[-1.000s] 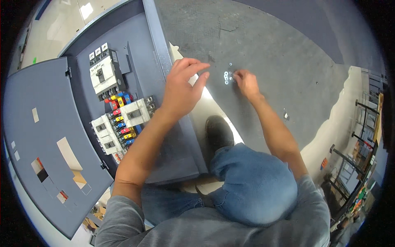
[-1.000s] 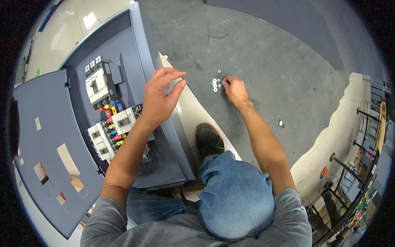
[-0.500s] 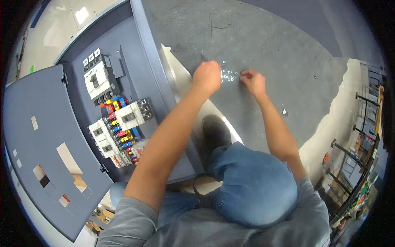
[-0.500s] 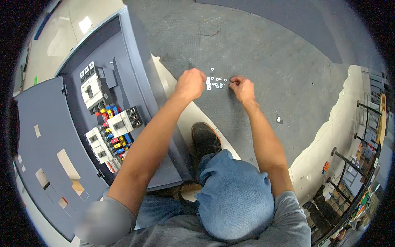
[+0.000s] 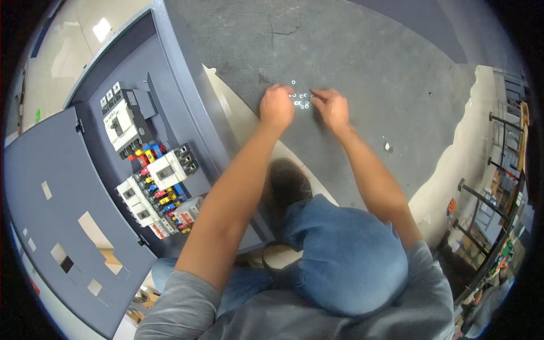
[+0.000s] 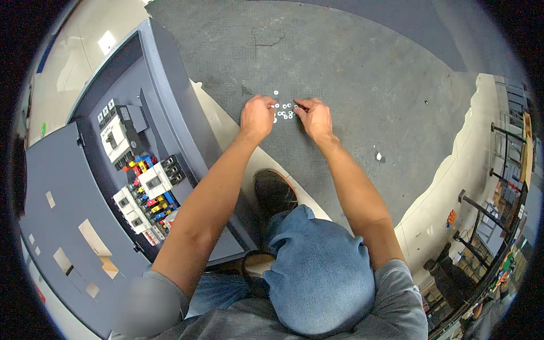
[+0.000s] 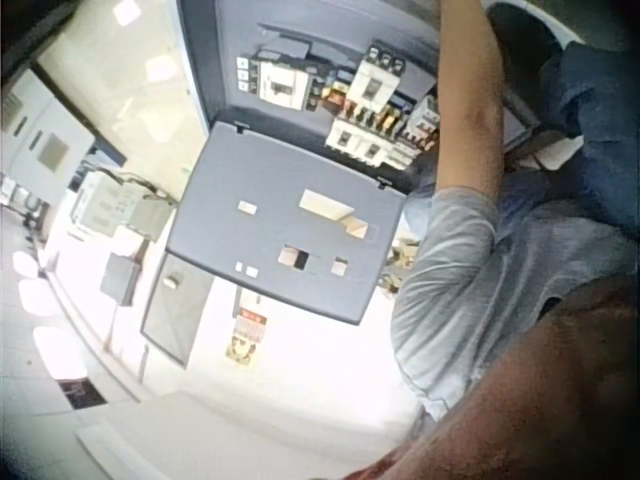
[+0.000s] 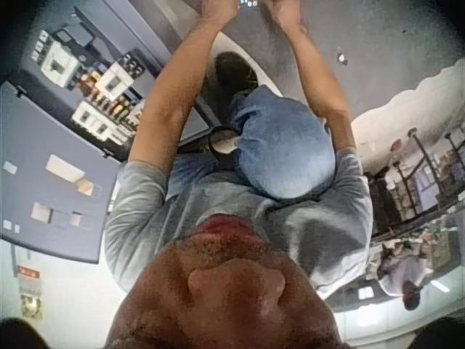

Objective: Assembling components inside an electrical panel box.

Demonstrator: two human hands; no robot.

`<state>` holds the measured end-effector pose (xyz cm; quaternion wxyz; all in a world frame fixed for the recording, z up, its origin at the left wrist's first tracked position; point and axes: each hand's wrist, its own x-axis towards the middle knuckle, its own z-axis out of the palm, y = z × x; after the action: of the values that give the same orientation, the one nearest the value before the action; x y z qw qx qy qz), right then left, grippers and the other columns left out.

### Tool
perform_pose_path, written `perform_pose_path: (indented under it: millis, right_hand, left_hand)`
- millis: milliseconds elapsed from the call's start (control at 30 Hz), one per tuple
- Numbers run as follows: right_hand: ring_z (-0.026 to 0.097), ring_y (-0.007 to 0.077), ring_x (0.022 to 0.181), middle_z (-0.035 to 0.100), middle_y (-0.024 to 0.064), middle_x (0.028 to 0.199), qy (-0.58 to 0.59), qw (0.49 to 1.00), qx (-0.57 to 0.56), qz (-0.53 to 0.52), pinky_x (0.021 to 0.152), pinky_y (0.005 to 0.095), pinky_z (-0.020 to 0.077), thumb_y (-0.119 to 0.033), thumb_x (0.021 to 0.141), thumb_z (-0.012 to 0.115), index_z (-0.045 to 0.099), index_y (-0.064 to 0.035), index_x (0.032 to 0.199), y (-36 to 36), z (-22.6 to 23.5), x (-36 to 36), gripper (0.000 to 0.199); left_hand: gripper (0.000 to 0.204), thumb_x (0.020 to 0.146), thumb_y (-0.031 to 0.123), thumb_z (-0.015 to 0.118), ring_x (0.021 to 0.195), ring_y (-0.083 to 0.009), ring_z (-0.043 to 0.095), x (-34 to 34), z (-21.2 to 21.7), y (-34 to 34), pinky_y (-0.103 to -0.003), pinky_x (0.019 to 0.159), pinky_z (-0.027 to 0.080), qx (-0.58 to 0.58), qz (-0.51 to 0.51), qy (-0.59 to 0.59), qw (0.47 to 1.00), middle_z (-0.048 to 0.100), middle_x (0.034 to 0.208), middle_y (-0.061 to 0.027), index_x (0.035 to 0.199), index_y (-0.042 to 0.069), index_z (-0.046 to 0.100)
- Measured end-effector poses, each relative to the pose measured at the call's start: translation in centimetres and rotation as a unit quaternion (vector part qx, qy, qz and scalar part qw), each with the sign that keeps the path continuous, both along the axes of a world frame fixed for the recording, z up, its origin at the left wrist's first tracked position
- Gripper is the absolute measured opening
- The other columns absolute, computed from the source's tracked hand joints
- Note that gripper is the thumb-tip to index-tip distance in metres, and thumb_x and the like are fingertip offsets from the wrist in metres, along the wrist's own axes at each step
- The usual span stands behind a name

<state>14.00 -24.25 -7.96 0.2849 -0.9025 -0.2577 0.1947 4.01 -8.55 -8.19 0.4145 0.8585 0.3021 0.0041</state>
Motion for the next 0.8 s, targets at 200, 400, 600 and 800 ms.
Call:
perform_pose_path:
  millis: [200, 400, 600, 800]
  right_hand:
    - [0.065, 0.0304, 0.089, 0.066, 0.0145, 0.094, -0.004, 1.0, -0.02, -0.018, 0.08, 0.0392, 0.0511, -0.014, 0.082, 0.07, 0.072, -0.0103, 0.106, 0.3, -0.6, -0.4, 0.025]
    - [0.063, 0.0303, 0.087, 0.065, 0.0129, 0.092, 0.017, 1.0, 0.009, -0.022, 0.079, 0.0392, 0.0505, -0.013, 0.08, 0.071, 0.072, -0.0086, 0.1, -0.7, 0.8, -1.0, 0.02]
    - [0.063, 0.0298, 0.086, 0.064, 0.0123, 0.09, -0.009, 1.0, 0.002, 0.005, 0.078, 0.0393, 0.0502, -0.012, 0.08, 0.071, 0.072, -0.0079, 0.098, -0.8, 0.3, -1.4, 0.018]
    - [0.062, 0.0316, 0.085, 0.063, 0.0128, 0.089, -0.029, 0.998, 0.016, 0.06, 0.077, 0.0396, 0.05, -0.01, 0.08, 0.069, 0.072, -0.0078, 0.096, -0.2, 0.1, -1.0, 0.016]
  left_hand:
    - [0.018, 0.079, 0.013, 0.069, 0.099, -0.0322, 0.057, 1.8, -1.0, -0.5, -0.045, 0.086, 0.047, 0.069, -0.117, -0.035, 0.99, 0.064, 0.098, -0.0123, 0.096, 0.011, 0.074]
    - [0.014, 0.082, 0.017, 0.066, 0.104, -0.0298, 0.056, 2.2, -1.6, -0.2, -0.043, 0.089, 0.045, 0.1, -0.169, -0.008, 0.98, 0.064, 0.1, -0.0104, 0.093, 0.011, 0.073]
    - [0.012, 0.083, 0.018, 0.066, 0.105, -0.0297, 0.055, 2.7, -1.4, -0.5, -0.043, 0.09, 0.045, 0.143, -0.21, -0.004, 0.967, 0.064, 0.1, -0.0104, 0.088, 0.008, 0.072]
    - [0.011, 0.08, 0.018, 0.066, 0.102, -0.0299, 0.056, 2.2, -2.0, -0.5, -0.044, 0.087, 0.046, 0.171, -0.168, -0.023, 0.971, 0.064, 0.097, -0.0103, 0.084, 0.009, 0.071]
